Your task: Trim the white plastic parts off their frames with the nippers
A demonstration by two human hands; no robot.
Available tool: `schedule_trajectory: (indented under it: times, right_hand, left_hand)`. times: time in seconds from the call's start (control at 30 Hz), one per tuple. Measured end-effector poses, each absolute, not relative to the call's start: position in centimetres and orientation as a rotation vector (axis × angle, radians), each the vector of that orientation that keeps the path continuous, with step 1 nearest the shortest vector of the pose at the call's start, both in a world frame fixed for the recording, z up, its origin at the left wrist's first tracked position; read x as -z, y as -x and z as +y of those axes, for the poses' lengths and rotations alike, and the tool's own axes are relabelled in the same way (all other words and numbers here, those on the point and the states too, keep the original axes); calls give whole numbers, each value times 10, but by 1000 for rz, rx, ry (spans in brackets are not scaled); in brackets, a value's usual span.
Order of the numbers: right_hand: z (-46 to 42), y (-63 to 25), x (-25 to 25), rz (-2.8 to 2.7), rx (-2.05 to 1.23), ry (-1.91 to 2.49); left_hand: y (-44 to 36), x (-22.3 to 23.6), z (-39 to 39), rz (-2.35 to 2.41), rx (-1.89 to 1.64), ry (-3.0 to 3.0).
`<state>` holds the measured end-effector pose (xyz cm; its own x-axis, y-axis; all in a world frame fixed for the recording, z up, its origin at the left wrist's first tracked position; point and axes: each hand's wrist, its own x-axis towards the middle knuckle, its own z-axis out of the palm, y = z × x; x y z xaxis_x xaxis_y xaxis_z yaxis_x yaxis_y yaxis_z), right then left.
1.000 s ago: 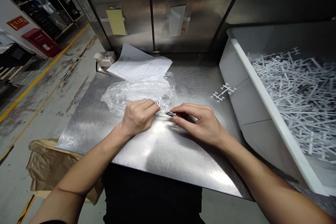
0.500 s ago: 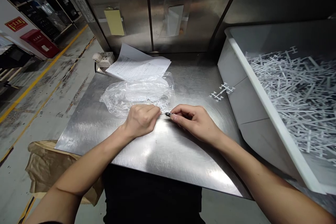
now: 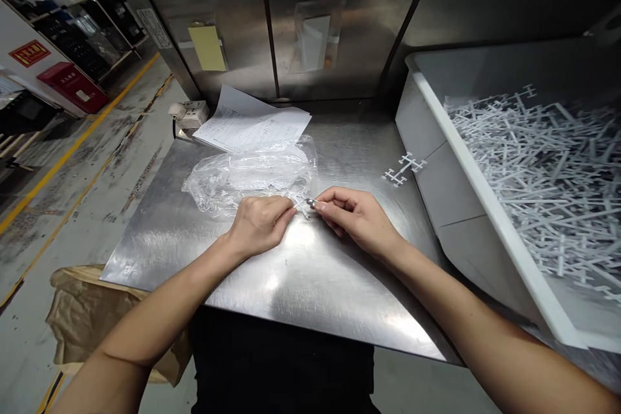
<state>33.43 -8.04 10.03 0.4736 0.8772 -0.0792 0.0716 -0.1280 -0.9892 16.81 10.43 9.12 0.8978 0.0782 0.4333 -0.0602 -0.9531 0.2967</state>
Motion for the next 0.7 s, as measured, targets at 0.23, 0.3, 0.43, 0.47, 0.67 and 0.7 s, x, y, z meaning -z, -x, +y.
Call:
schedule_trajectory:
  times: [0.23,0.3,0.43,0.47,0.67,0.7]
  right_hand:
    - [-81,-337,-96,-942,-547,1642]
    - [-81,-335,-96,-974,-518,1646]
    - [-82,-332,-97,-1003,-498,1616]
    - [-83,-331,-98,-1009,-496,1613]
    - [-84,-329,-101,-1046,-452,1650]
    - [-85,-329,-101,-1052,-437,1661]
  left_hand:
    - [-169,-96,100,-128,-706,-2618]
    - [-170,-96,99,-174,-744,-2617]
    - [-170,-94,98,-228,-776,-2635]
    - [-170,-94,98,-234,-779,-2642]
    - [-170,-95,98,-260,-780,-2681]
    - [-170,-95,97,-264,-774,-2688]
